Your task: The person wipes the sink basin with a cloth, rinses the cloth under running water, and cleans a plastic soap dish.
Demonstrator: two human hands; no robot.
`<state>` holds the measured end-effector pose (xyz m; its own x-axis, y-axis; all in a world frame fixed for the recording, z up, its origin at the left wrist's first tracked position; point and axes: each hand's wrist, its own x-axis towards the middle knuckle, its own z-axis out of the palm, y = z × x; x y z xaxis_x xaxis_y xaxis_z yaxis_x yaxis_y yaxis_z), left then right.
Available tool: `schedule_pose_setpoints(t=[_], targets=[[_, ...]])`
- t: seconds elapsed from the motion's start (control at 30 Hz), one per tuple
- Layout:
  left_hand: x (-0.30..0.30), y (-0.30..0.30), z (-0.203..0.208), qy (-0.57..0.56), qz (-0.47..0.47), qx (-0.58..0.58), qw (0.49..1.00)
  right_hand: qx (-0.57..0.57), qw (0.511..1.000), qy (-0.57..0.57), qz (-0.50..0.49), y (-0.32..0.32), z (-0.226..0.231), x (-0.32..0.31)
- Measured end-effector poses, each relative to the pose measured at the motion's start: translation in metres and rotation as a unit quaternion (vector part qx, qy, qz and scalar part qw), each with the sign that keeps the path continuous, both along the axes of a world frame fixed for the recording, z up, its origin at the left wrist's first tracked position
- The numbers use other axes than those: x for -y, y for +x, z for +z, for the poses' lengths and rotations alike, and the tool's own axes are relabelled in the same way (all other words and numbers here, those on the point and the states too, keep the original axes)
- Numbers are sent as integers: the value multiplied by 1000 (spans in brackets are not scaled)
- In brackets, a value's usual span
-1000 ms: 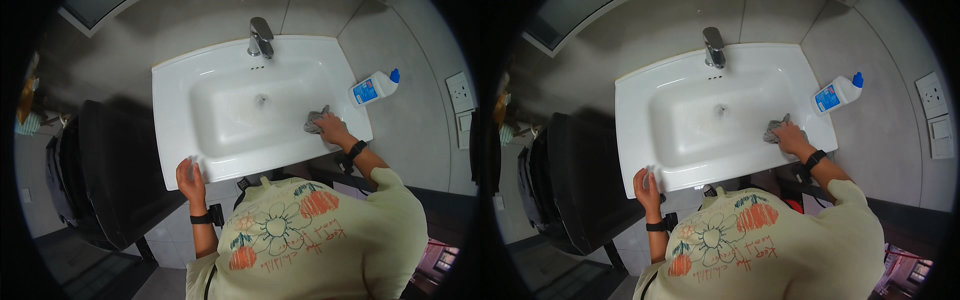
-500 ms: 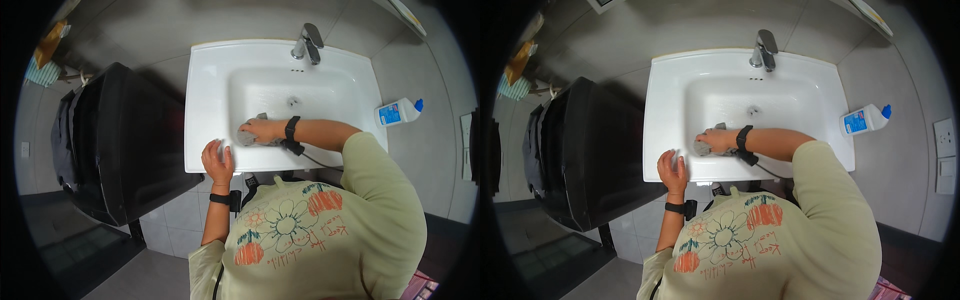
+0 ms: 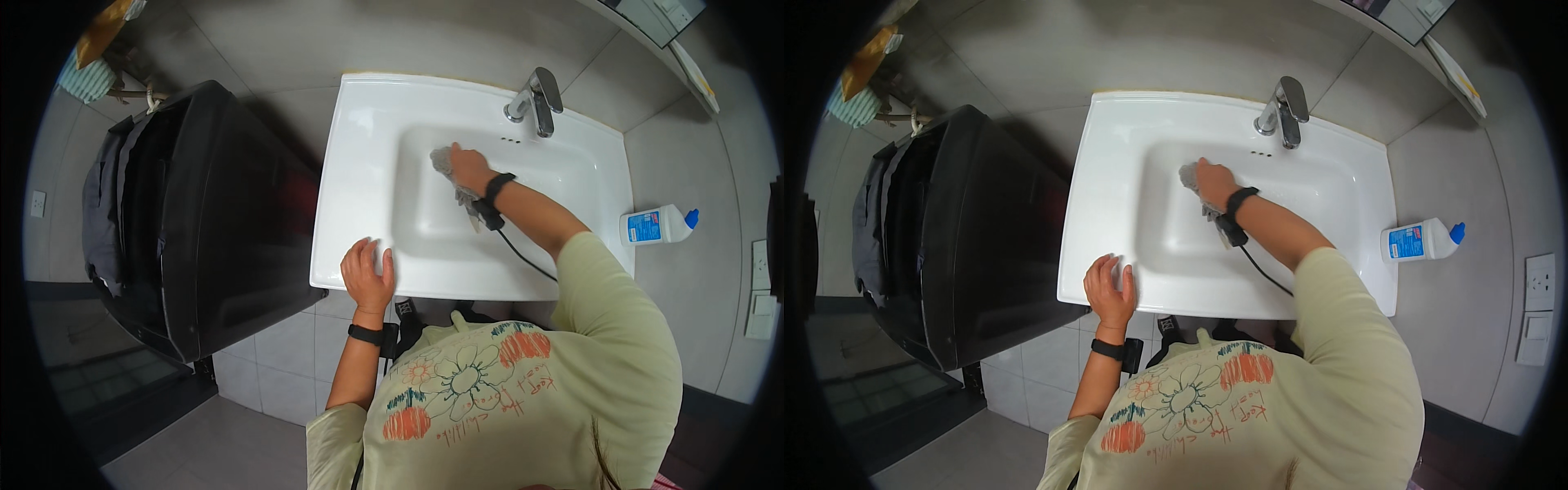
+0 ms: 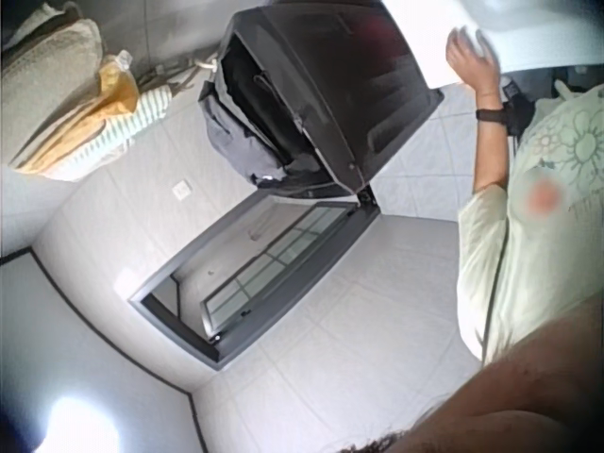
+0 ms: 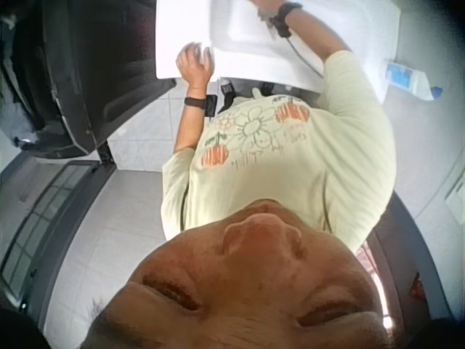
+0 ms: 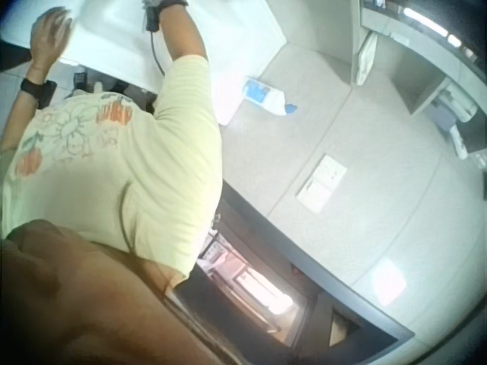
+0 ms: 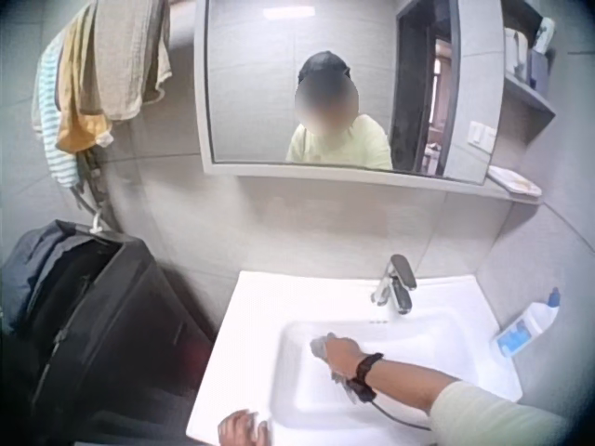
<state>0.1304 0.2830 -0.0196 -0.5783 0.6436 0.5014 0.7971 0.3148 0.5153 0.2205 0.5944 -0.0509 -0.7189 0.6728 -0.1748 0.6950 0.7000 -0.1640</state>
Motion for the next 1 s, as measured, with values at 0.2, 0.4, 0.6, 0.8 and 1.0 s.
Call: schedule_pose_setpoints(t=[0.2, 0.4, 0.6, 0.8, 1.0], targets=[[-2, 3, -3, 0, 2, -7, 1000, -8, 987, 17, -160, 120, 85, -28], [-2, 2, -4, 2, 10, -22, 1000, 27, 953, 73, -294, 228, 104, -53], [-3, 4, 0, -4, 9, -33, 999, 22, 943, 194, -269, 282, -27, -74], [-1, 4, 0, -9, 16, -47, 999, -35, 955, 32, -292, 234, -49, -75], [-2, 6, 1, -6, 8, -52, 999, -146, 985, -38, -81, 152, -56, -37]])
